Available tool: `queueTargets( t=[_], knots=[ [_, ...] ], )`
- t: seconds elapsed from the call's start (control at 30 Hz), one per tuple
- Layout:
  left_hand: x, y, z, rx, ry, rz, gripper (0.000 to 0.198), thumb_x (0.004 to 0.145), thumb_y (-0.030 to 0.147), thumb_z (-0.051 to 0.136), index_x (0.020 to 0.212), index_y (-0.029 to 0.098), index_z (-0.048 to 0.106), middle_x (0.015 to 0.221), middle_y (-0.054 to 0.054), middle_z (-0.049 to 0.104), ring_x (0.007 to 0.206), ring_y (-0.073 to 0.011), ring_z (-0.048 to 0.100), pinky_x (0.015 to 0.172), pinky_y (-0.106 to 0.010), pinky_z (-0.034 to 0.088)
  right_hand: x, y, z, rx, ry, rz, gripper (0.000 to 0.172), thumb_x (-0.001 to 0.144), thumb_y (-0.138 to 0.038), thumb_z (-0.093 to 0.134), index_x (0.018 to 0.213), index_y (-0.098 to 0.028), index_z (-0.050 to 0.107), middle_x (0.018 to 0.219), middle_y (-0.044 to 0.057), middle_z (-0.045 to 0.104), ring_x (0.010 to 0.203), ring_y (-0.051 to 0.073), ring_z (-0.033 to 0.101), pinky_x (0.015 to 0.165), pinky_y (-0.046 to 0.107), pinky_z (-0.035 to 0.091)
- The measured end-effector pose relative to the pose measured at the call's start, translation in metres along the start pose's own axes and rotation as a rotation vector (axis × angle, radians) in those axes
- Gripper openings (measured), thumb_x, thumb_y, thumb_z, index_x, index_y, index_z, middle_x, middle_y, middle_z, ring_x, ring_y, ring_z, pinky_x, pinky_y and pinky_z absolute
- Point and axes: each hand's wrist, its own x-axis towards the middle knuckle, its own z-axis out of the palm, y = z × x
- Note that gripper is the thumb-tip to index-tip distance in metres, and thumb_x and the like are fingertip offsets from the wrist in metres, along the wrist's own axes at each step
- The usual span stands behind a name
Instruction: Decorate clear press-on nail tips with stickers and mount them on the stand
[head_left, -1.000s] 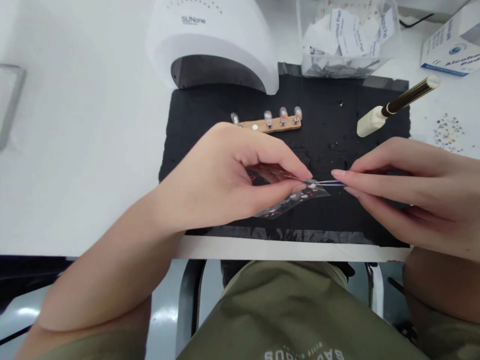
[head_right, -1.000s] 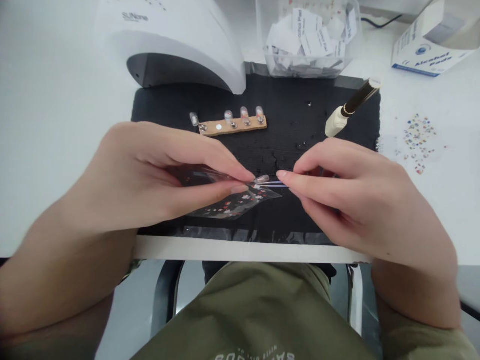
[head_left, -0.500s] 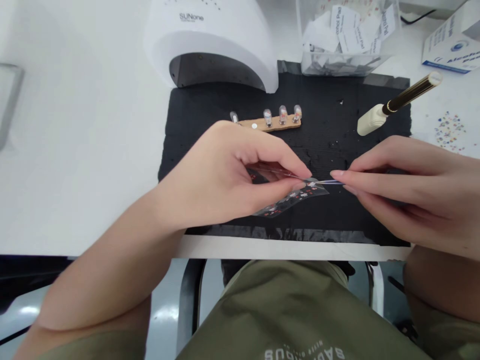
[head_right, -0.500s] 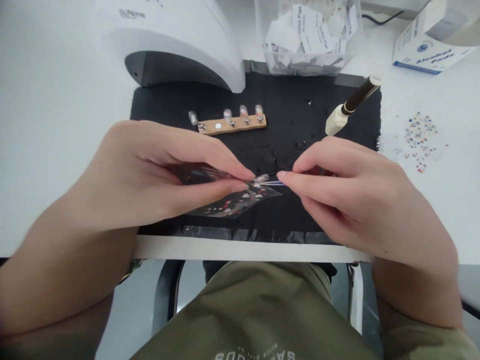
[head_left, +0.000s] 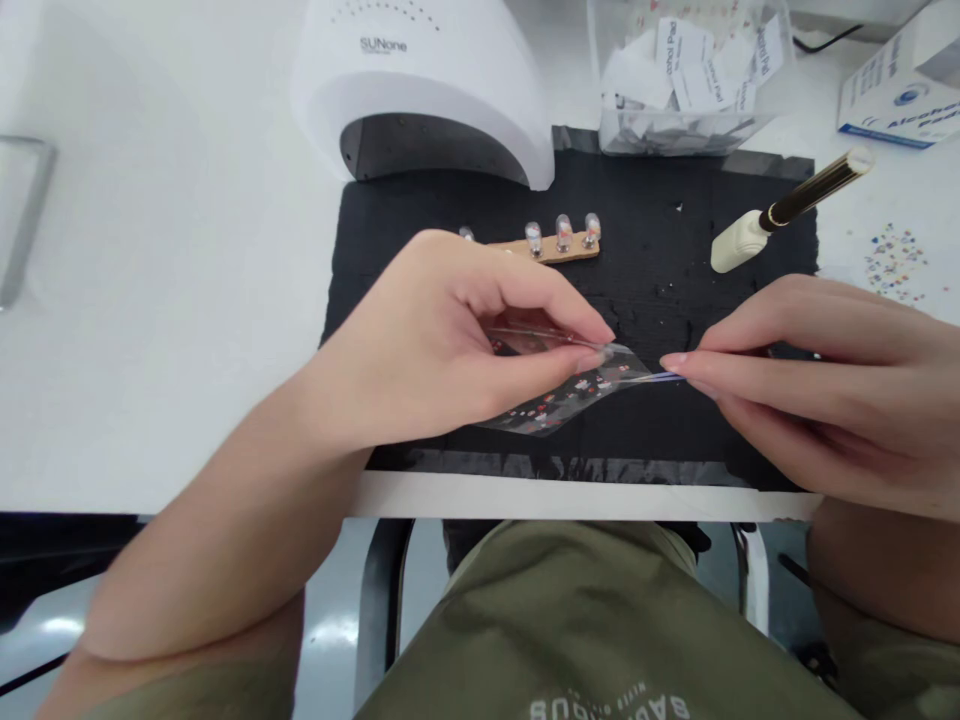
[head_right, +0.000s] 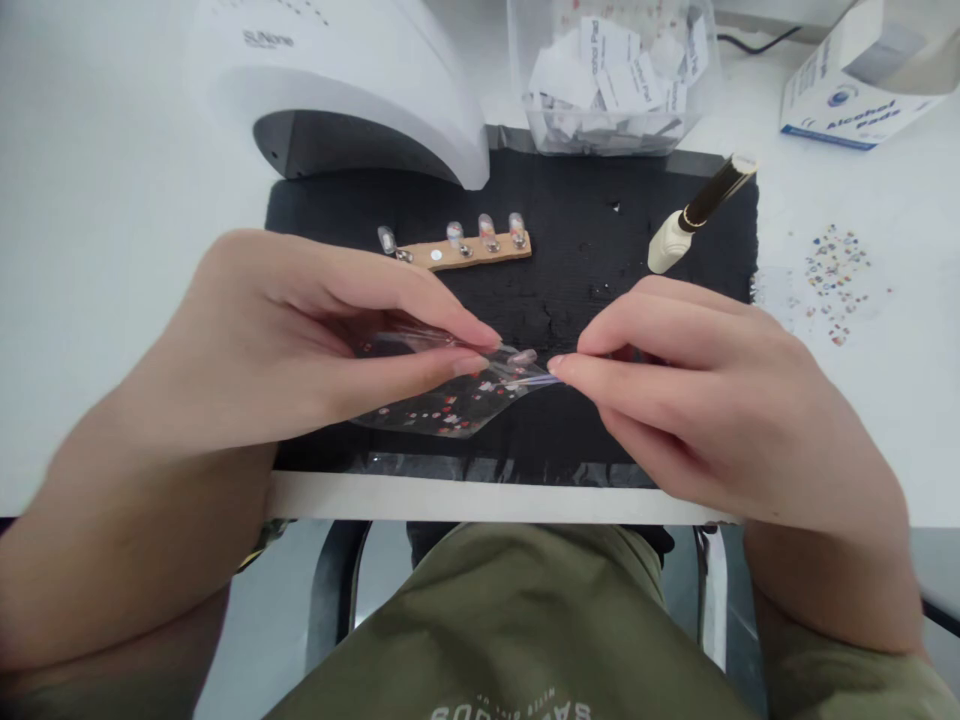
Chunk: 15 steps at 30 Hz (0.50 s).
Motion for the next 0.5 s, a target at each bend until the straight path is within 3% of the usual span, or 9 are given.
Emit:
queueTargets(
  t=[0.17, 0.23, 0.33, 0.4, 0.5],
  knots=[
    [0.003, 0.001, -0.007, -0.053, -0.011, -0.026, 0.015, 0.091, 0.011, 0.086, 0.093, 0.027, 0.088, 0.091, 0.002, 0.09, 0.081, -0.0164, 0.086, 0.071, -0.025, 0.073, -0.003, 0.001, -0.004, -0.003, -0.023, 0.024, 0.031, 0.103, 0.0, 0.073, 0.12, -0.024, 0.08, 0.111, 0.006, 0.08, 0.086, 0.018, 0.075, 0.074, 0.036, 0.064],
    [0.004, 0.002, -0.015, -0.015, -0.06, -0.052, 0.012, 0.092, 0.014, 0.085, 0.097, 0.025, 0.088, 0.094, 0.002, 0.091, 0.08, -0.0162, 0.086, 0.071, -0.024, 0.074, -0.005, 0.002, -0.003, 0.014, 0.023, 0.044, 0.032, 0.101, 0.001, 0.074, 0.117, -0.026, 0.081, 0.112, 0.005, 0.081, 0.085, 0.018, 0.076, 0.072, 0.037, 0.063],
    [0.005, 0.002, -0.03, 0.146, -0.227, -0.025, 0.012, 0.094, 0.022, 0.082, 0.104, 0.025, 0.089, 0.098, -0.001, 0.092, 0.076, -0.0174, 0.087, 0.06, -0.022, 0.07, -0.006, 0.003, -0.001, 0.037, 0.09, 0.035, 0.032, 0.1, 0.003, 0.075, 0.114, -0.025, 0.081, 0.11, 0.005, 0.079, 0.084, 0.017, 0.074, 0.071, 0.036, 0.06],
    [0.003, -0.001, -0.038, 0.258, -0.323, -0.031, 0.014, 0.097, 0.024, 0.079, 0.104, 0.027, 0.09, 0.101, -0.001, 0.092, 0.079, -0.0182, 0.087, 0.065, -0.025, 0.071, -0.005, 0.003, 0.0, 0.035, 0.084, 0.042, 0.031, 0.099, 0.005, 0.075, 0.113, -0.023, 0.08, 0.11, 0.006, 0.079, 0.084, 0.016, 0.073, 0.072, 0.035, 0.06],
    [-0.002, -0.007, -0.045, 0.382, -0.201, -0.015, 0.017, 0.099, 0.04, 0.082, 0.108, 0.028, 0.089, 0.103, -0.006, 0.09, 0.094, -0.024, 0.086, 0.082, -0.035, 0.075, -0.002, 0.001, -0.001, 0.044, 0.062, 0.071, 0.03, 0.1, 0.003, 0.076, 0.112, -0.025, 0.08, 0.11, 0.005, 0.078, 0.085, 0.017, 0.073, 0.071, 0.037, 0.059]
  ],
)
